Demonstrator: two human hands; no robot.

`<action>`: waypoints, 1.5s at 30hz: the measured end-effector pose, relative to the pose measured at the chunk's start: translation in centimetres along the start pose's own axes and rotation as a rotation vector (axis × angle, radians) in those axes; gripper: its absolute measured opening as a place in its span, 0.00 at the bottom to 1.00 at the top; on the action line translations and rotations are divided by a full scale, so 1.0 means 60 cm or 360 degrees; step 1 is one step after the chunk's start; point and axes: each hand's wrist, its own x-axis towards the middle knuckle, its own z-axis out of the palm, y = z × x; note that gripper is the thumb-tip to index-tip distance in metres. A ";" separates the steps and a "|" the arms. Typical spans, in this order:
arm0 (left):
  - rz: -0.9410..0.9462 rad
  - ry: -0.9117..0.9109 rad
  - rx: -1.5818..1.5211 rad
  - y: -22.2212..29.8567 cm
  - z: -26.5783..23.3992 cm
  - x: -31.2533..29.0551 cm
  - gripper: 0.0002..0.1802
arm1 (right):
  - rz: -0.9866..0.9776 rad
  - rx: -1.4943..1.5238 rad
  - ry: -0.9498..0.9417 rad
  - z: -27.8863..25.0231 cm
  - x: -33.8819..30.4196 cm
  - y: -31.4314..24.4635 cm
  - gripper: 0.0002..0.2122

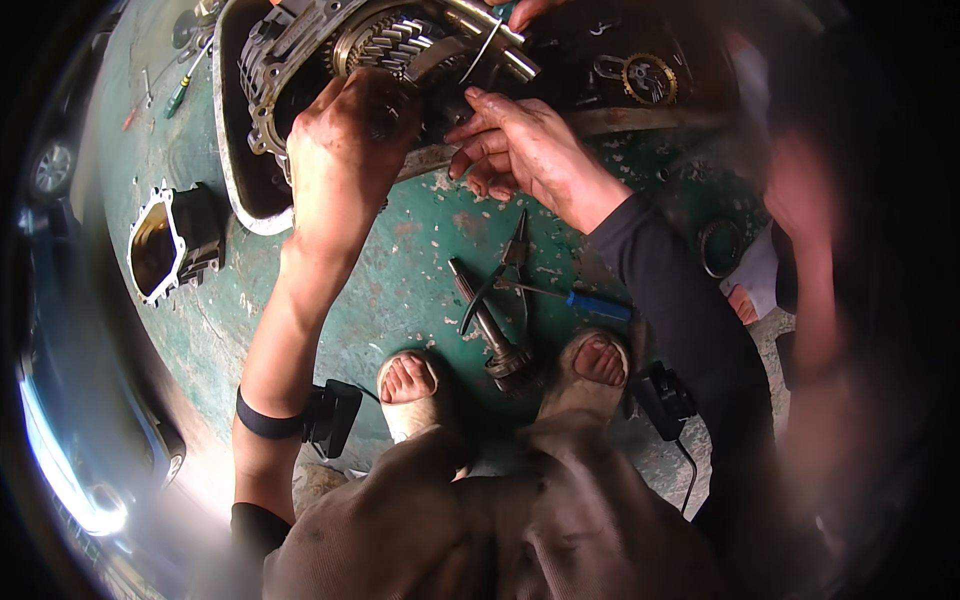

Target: The person uses pliers and a screwdriver to remove a small retaining clip from a shaft inside a disassembled gearbox. A second person assists by holding the assembly and using a screwdriver. The clip is removed and set aside.

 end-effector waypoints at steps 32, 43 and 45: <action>-0.0128 -0.0001 0.0022 0.009 0.007 -0.011 0.12 | -0.0033 0.0523 0.0233 0.052 0.013 0.015 0.12; 0.0059 0.0007 -0.0346 -0.014 -0.002 0.026 0.13 | -0.0398 0.0904 0.0233 0.020 0.010 0.009 0.09; 0.0088 0.0050 -0.0344 -0.013 0.002 0.024 0.13 | -0.0273 0.1208 0.0116 0.014 0.010 0.004 0.09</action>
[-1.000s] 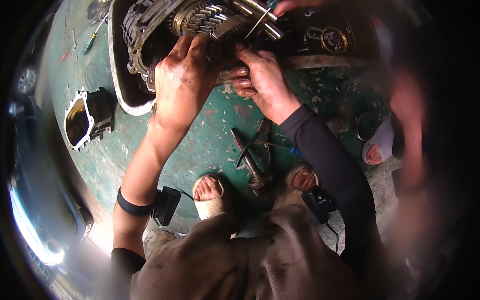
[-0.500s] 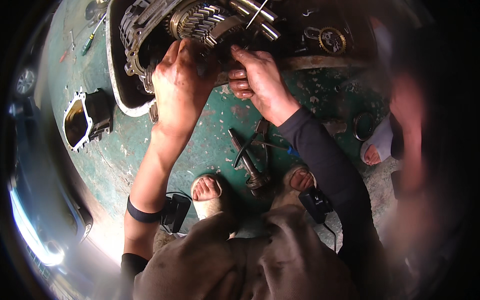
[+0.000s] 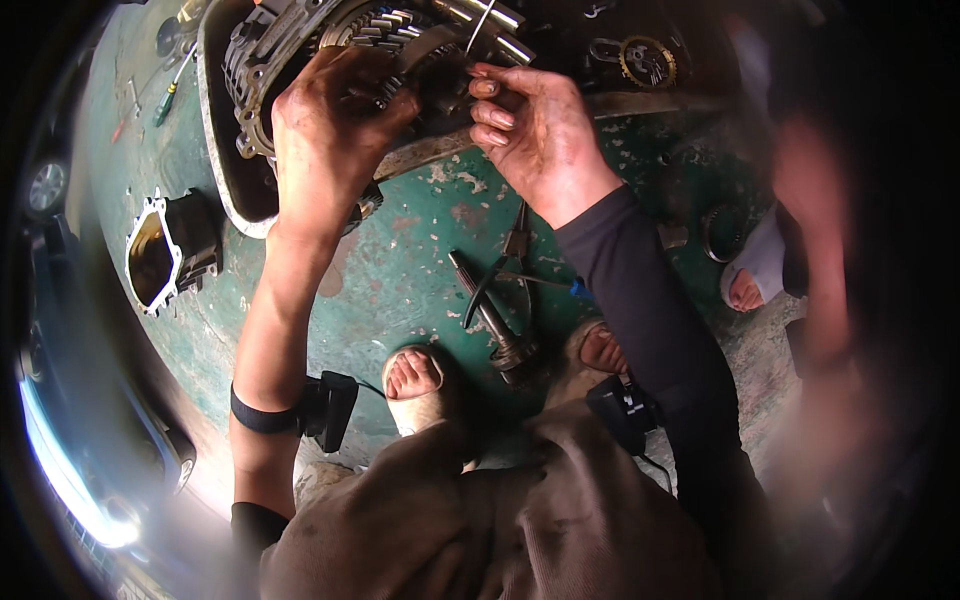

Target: The person uses pliers and a screwdriver to remove a small retaining clip from a shaft inside a disassembled gearbox. A second person assists by holding the assembly and using a screwdriver. The clip is removed and set aside.

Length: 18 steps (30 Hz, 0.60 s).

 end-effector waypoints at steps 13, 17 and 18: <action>-0.0338 0.0024 -0.0020 0.013 0.011 -0.023 0.11 | 0.0228 0.0432 -0.0142 0.003 0.008 -0.028 0.12; -0.0519 -0.0082 0.0094 0.020 0.010 -0.021 0.14 | 0.0106 0.0220 -0.0156 0.018 0.000 -0.023 0.10; -0.0595 -0.0100 0.0098 0.024 0.011 -0.022 0.14 | 0.0081 0.0193 -0.0174 0.023 -0.002 -0.021 0.10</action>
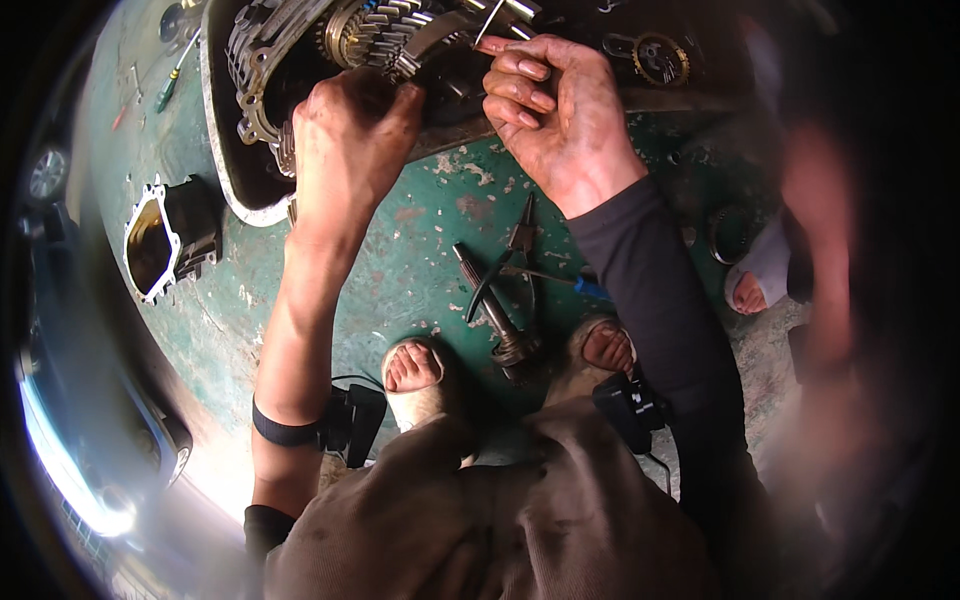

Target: The person uses pliers and a screwdriver to remove a small retaining clip from a shaft inside a disassembled gearbox. A second person assists by holding the assembly and using a screwdriver. The clip is removed and set aside.

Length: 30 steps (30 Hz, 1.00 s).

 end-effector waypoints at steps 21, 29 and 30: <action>0.0369 0.0217 0.0302 0.005 -0.008 -0.006 0.06 | -0.0118 -0.0871 0.0393 -0.027 -0.018 0.037 0.08; 0.0414 0.0221 0.0492 0.011 0.009 -0.016 0.06 | 0.0082 -0.0735 0.0288 -0.036 -0.008 0.029 0.06; 0.0431 0.0212 0.0491 0.010 0.010 -0.016 0.07 | 0.0158 -0.0604 0.0310 -0.037 -0.007 0.028 0.05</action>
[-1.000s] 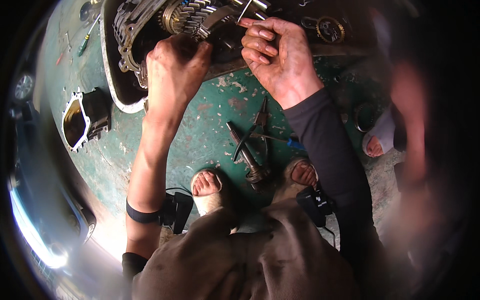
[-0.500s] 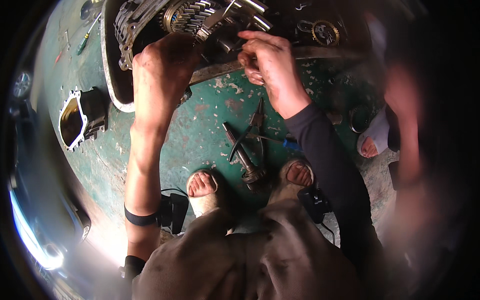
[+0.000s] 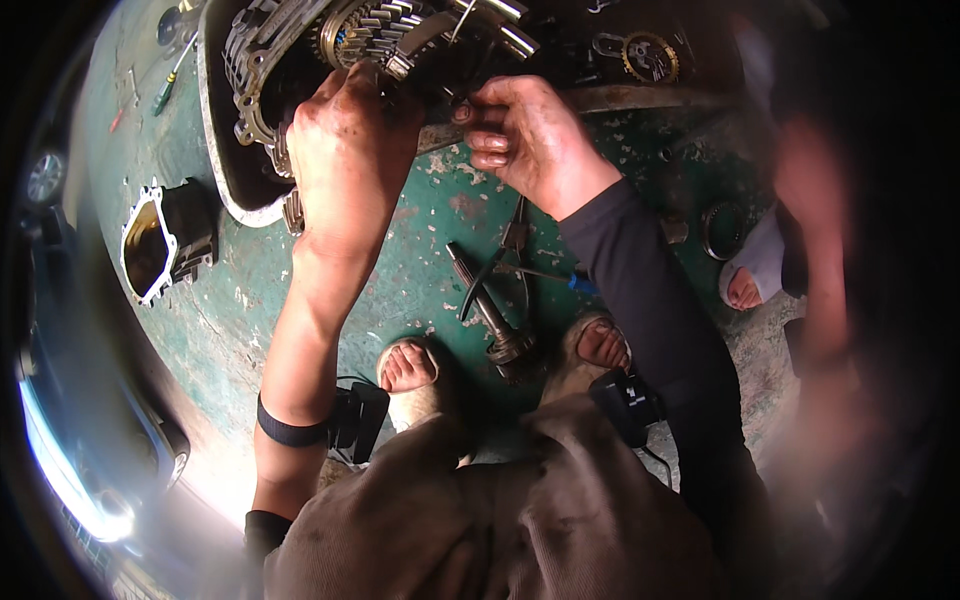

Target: The person uses pliers and a screwdriver to remove a small retaining clip from a shaft inside a disassembled gearbox. A second person assists by holding the assembly and using a screwdriver. The clip is removed and set aside.

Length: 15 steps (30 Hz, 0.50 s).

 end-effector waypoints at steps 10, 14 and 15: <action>-0.0179 0.0095 -0.0085 0.006 0.013 -0.016 0.09 | 0.0154 0.0318 -0.0096 -0.008 0.025 -0.016 0.07; -0.0169 0.0053 -0.0105 0.006 0.013 -0.021 0.08 | 0.0128 0.0220 -0.0062 -0.001 0.019 -0.009 0.07; -0.0136 0.0048 -0.0139 0.005 0.008 -0.022 0.08 | 0.0093 0.0126 -0.0118 0.002 0.013 -0.007 0.06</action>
